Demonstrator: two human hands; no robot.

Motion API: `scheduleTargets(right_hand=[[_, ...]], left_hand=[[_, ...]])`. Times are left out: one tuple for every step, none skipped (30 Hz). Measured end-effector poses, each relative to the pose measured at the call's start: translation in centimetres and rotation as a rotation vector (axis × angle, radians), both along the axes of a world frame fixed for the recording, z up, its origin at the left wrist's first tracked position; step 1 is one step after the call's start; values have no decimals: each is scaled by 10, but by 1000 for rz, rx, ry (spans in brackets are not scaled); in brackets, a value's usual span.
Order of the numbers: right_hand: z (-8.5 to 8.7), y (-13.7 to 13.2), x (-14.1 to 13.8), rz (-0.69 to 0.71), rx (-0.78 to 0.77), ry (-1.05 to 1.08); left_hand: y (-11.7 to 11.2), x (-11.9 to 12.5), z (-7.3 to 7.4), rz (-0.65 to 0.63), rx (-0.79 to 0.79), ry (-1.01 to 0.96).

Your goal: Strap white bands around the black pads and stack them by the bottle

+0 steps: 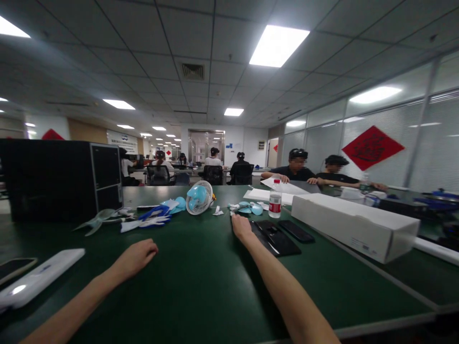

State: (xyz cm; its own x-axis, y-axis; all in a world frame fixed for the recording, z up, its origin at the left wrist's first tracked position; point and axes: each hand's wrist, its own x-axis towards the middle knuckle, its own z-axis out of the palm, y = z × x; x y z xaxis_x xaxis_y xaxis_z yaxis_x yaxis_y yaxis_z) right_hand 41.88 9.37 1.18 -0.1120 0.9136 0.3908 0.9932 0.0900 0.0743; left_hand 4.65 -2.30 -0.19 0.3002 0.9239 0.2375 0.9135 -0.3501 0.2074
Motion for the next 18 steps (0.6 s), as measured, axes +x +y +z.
scheduleTargets(right_hand=[[-2, 1, -1, 2, -15, 0], [-3, 1, -1, 1, -29, 3], [-2, 2, 0, -3, -39, 6], [-1, 2, 3, -10, -44, 13], [2, 1, 6, -22, -43, 23], [6, 0, 12, -37, -34, 35], [10, -2, 20, -54, -21, 46], [15, -5, 30, -73, -4, 53], [19, -8, 42, -99, 13, 61], [23, -11, 56, -132, 24, 70], [25, -15, 71, -177, 30, 82], [27, -19, 86, -246, 19, 112], [27, -22, 101, -314, -9, 149], [25, -24, 114, -367, -48, 186], [23, -26, 125, -401, -82, 210], [21, -27, 134, -422, -111, 230], [17, -28, 140, -430, -127, 244], [14, -27, 144, -432, -130, 253]], left_hand=[[0, 0, 0, -4, -4, -3], [0, 0, 0, -4, -7, -5], [1, 0, -1, -3, -12, -6], [2, 0, -2, -2, -16, -6], [3, -1, -3, 0, -17, -6], [3, -2, -3, 1, -18, -7], [4, -2, -4, 0, -18, -8], [4, -3, -5, -1, -19, -12], [4, -3, -5, -4, -20, -16], [5, -4, -5, -8, -22, -20], [5, -4, -5, -13, -26, -24], [5, -3, -6, -18, -33, -28], [6, -3, -6, -21, -42, -31], [7, -3, -6, -22, -52, -32], [7, -3, -7, -20, -62, -31], [8, -2, -8, -15, -68, -30], [8, -2, -8, -13, -69, -27], [9, -2, -9, -12, -67, -21]])
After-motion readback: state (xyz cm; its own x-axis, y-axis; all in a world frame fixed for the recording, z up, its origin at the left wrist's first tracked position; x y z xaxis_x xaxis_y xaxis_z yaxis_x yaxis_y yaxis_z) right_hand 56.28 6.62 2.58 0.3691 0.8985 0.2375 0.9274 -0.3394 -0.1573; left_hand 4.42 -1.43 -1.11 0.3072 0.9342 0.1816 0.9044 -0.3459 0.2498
